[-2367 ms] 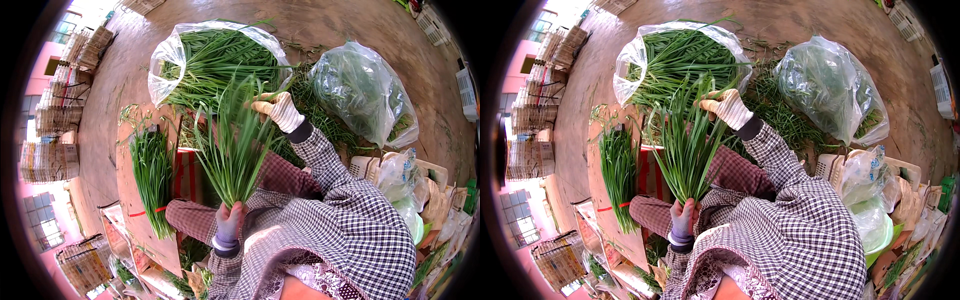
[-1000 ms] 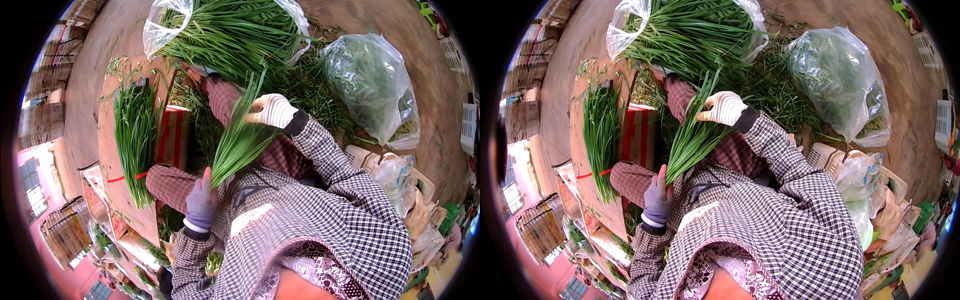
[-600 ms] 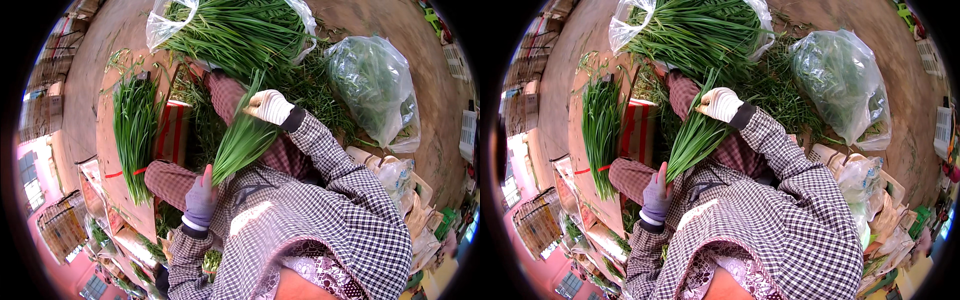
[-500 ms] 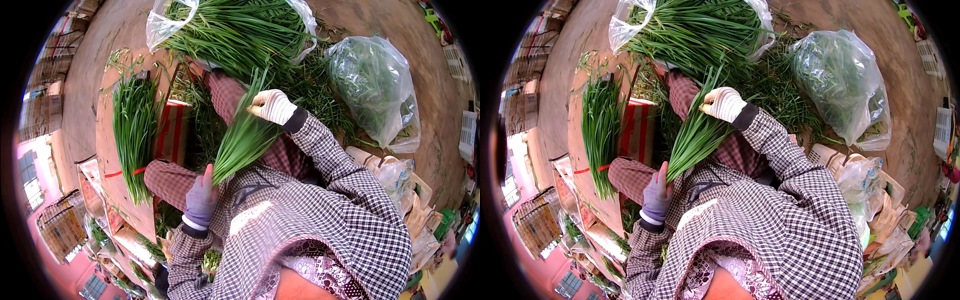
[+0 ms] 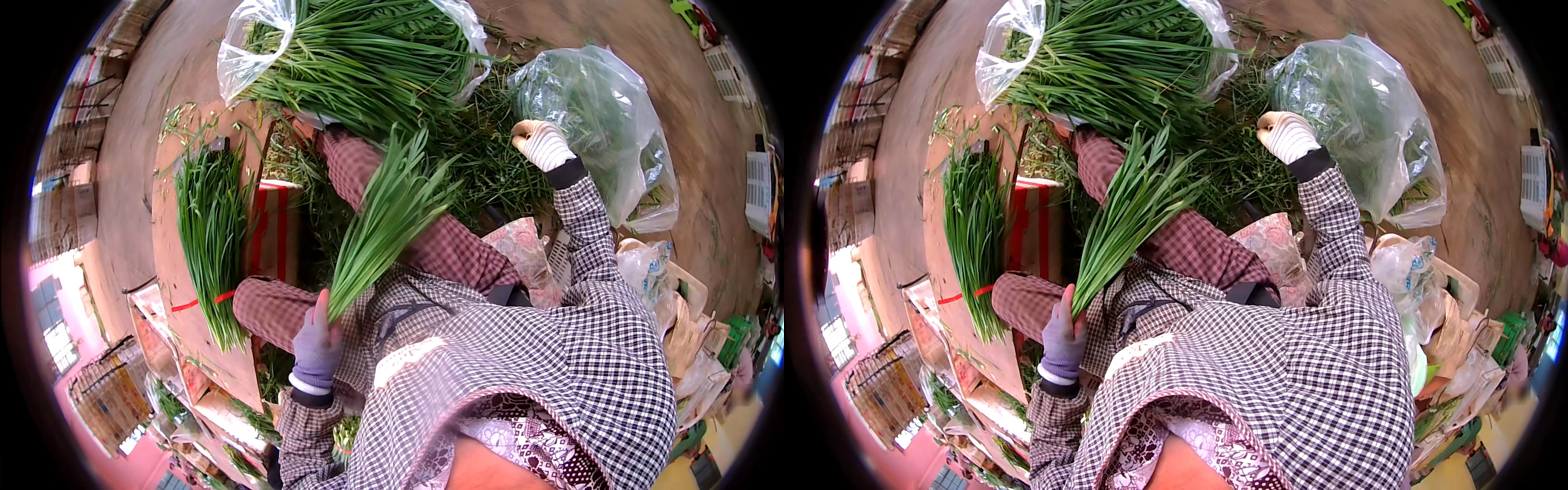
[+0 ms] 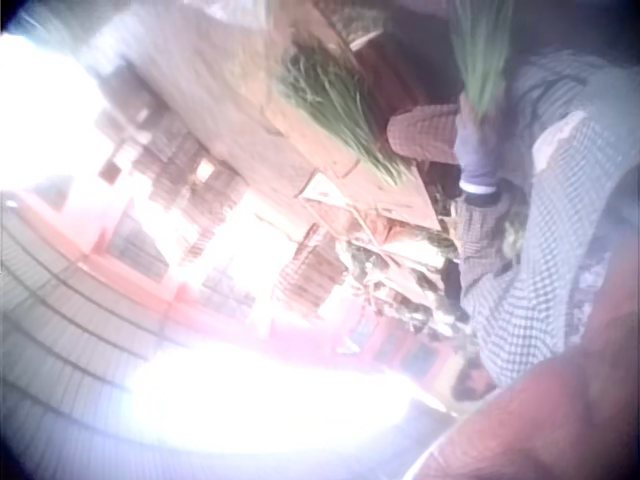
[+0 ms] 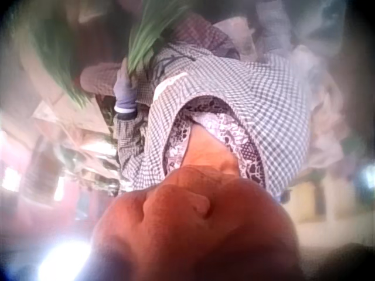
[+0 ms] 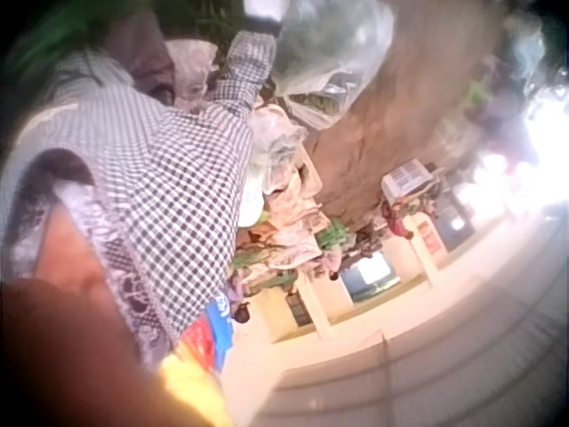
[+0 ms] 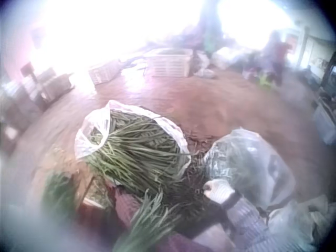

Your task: The person sorts chives by hand, secures bundles with red ties, trims the ends using a knife, and places the finished bundles into a plastic bag.

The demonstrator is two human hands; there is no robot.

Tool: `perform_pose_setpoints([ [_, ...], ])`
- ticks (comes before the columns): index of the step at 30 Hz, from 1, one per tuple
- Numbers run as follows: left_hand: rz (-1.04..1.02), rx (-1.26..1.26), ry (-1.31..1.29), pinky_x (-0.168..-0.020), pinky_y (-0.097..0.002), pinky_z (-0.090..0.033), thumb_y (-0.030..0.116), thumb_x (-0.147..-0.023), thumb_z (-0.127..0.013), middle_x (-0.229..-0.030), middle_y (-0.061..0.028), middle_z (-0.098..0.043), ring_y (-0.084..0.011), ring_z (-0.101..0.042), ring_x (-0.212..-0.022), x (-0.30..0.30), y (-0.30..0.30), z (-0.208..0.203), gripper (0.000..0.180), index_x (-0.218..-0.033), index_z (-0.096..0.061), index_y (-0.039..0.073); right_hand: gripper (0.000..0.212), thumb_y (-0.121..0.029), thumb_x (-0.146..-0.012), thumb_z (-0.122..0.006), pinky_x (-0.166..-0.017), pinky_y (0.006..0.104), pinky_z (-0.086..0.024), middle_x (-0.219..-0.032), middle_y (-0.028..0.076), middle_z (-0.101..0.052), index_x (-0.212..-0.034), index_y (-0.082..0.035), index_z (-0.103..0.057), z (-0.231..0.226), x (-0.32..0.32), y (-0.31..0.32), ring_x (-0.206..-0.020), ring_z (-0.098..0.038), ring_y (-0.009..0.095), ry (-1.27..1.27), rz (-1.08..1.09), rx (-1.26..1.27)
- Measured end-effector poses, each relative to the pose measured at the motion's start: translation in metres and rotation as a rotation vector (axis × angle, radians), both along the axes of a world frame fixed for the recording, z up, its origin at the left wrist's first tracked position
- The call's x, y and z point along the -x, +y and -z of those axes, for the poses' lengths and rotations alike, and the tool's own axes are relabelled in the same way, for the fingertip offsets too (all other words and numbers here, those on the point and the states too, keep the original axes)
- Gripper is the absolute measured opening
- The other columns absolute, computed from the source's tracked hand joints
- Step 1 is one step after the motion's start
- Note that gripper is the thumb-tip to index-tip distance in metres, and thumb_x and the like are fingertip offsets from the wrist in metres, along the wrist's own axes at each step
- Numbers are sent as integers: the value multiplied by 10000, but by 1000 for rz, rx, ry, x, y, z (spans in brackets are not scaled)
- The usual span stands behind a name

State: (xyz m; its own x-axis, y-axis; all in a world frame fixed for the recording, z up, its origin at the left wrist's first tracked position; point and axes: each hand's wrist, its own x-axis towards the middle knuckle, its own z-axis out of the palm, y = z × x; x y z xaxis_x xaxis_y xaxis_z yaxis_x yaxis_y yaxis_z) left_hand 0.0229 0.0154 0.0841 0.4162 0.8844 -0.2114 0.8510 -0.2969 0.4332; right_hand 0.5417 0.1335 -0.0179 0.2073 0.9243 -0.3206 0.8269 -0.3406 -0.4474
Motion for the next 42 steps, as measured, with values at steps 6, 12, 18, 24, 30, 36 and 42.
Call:
perform_pose_setpoints([
  [6, -77, 153, 12, -796, -382, -508, 56, -878, -571, -1130, -205, -594, -355, -623, -977, 18, -2, -20, 562, -1412, -393, 55, 386, -383, -767, -639, -763, 399, -511, -851, 178, -690, -915, -34, -707, -26, 34, -14, -822, -665, 317, 60, -14, 165],
  [12, -39, 58, 33, -680, -393, -512, 91, -882, -569, -1035, -190, -595, -351, -633, -841, 16, -7, -20, 558, -1411, -393, 57, 214, -209, -806, -667, -694, 324, -533, -856, 143, -700, -913, -29, -711, -32, 98, -1, -778, -681, 238, 435, -161, -226],
  [18, -20, 18, 32, -625, -399, -517, 114, -883, -576, -993, -185, -600, -348, -640, -774, 17, -8, -16, 560, -1410, -394, 59, 379, -201, -700, -696, -768, 326, -546, -908, 129, -707, -1033, -21, -691, -38, 140, -12, -847, -684, 241, 524, -420, -74],
  [24, -99, 151, 31, -795, -385, -508, 58, -893, -551, -1117, -212, -598, -374, -620, -982, 14, -8, -19, 524, -1397, -410, 45, 385, -337, -733, -701, -708, 397, -526, -819, 150, -685, -1017, -77, -704, -47, 171, -18, -783, -660, 311, 459, -578, -64],
  [30, -103, 134, -121, -825, -342, -484, 105, -935, -536, -1149, -157, -603, -275, -621, -981, 24, -14, -9, 469, -1381, -421, 15, 176, -208, -803, -666, -612, 310, -531, -742, 107, -692, -854, -52, -726, -47, 173, -23, -647, -661, 202, 937, -333, -338],
  [36, -368, 458, -448, -949, -290, -421, 142, -957, -545, -1211, -87, -603, -153, -552, -1090, 29, -16, -27, 435, -1349, -453, -22, 212, -185, -833, -652, -594, 244, -481, -775, 76, -691, -948, -22, -725, -48, 92, -15, -641, -608, 122, 723, 181, -247],
  [42, -567, 626, -517, -848, -258, -443, 187, -949, -580, -1104, -42, -610, -108, -547, -949, 50, -33, -27, 462, -1342, -459, -23, 351, -343, -795, -668, -760, 364, -528, -886, 162, -696, -972, -43, -708, -20, 69, -21, -830, -674, 278, 300, -39, -37],
])
